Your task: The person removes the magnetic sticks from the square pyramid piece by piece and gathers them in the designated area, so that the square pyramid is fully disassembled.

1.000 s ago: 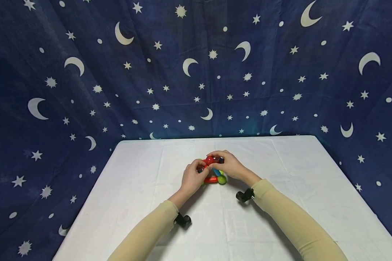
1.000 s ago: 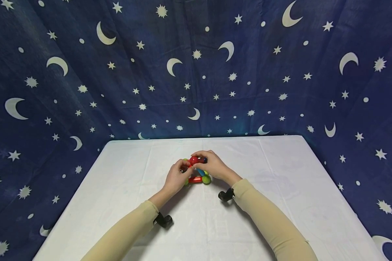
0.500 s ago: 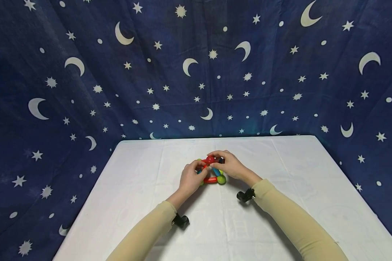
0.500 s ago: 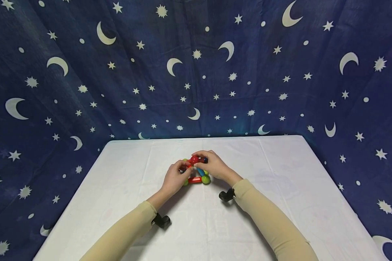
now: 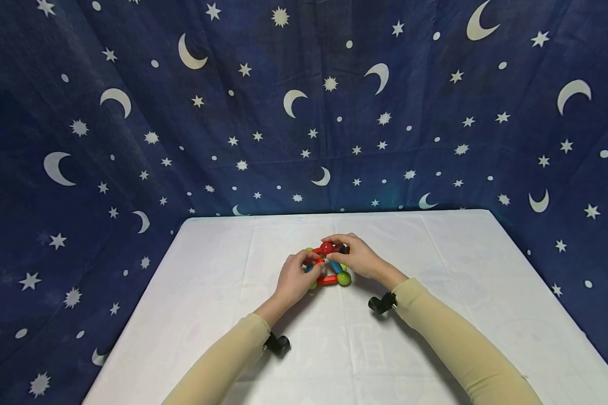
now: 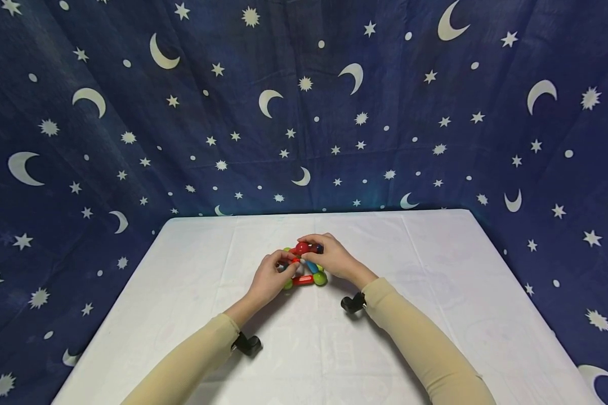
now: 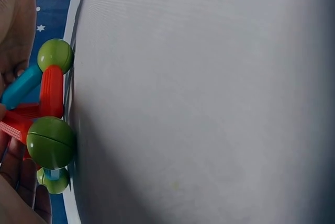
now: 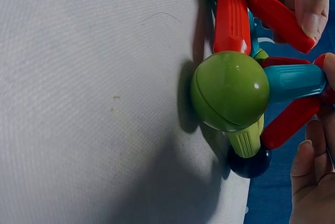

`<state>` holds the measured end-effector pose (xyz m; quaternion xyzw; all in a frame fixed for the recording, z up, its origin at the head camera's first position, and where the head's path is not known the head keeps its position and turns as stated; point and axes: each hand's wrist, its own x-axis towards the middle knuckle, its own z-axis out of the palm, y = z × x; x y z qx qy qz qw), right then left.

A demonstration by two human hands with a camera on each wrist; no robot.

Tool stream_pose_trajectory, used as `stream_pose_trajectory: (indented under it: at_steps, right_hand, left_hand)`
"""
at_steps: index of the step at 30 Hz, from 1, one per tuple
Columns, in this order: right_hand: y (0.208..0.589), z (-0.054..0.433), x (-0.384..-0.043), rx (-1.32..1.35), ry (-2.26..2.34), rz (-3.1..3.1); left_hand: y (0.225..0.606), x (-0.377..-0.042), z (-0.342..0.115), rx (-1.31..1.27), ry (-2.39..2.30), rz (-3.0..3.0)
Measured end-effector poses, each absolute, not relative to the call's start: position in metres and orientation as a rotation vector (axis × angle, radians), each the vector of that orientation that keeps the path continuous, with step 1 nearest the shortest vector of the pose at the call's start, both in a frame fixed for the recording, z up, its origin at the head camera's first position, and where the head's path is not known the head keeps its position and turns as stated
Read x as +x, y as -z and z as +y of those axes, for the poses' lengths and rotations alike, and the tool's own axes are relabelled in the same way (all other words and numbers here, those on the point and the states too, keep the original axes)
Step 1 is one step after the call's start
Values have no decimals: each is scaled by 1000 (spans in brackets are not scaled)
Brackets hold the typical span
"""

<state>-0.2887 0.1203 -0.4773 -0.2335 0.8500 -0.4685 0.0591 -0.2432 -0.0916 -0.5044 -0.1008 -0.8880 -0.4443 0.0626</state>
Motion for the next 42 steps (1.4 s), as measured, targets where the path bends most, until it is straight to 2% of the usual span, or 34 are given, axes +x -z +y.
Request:
stream_pose_trajectory:
  at_steps: [11, 26, 42]
  right_hand:
    - [479, 121, -290, -699, 1429, 2557]
    - [478, 125, -290, -746, 1388, 2585]
    - [476, 127, -291, -673, 1418, 2571]
  left_hand:
    - [503, -247, -96, -273, 1322, -2666]
    - [493, -280, -107, -662, 1001, -2734]
    - [491, -281, -104, -731, 898, -2719]
